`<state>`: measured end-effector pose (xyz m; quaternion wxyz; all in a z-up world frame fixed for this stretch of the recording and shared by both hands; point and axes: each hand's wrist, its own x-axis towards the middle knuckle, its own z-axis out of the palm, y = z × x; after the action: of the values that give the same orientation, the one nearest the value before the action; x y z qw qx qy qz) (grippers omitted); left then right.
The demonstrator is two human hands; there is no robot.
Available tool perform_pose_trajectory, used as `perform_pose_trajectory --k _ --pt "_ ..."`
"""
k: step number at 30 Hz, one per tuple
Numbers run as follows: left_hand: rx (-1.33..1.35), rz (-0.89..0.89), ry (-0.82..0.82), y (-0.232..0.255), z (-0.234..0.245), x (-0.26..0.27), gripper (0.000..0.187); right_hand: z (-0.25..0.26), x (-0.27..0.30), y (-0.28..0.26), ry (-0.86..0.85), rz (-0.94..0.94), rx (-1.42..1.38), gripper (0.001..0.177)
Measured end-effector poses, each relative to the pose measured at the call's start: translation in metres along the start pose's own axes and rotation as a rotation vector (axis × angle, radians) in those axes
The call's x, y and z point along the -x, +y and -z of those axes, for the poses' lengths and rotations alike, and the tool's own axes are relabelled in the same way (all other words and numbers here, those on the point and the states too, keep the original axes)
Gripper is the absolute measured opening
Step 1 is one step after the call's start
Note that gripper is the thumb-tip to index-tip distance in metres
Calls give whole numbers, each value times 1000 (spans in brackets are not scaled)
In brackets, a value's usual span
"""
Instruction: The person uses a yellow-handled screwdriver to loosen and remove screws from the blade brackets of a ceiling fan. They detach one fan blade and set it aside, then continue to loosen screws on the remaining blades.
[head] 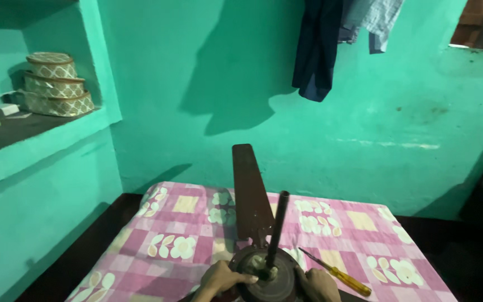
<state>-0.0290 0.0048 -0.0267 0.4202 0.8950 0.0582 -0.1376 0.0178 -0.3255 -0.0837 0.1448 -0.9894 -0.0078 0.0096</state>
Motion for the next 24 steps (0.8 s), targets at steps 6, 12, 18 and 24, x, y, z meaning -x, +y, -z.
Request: perform_pose_trajectory --k 6,12,18,24 --pt "403 -203 -221 -21 -11 1 91 -6 0 -1 -42 -49 47 76" --pt "-90 -142 -133 -14 -8 -24 126 5 -20 22 -107 246 347 42" --pt "-66 -371 251 18 -38 -9 154 29 -25 47 119 -226 244 74" --pt "71 -570 532 21 -58 19 142 27 -23 71 -59 -204 288 50"
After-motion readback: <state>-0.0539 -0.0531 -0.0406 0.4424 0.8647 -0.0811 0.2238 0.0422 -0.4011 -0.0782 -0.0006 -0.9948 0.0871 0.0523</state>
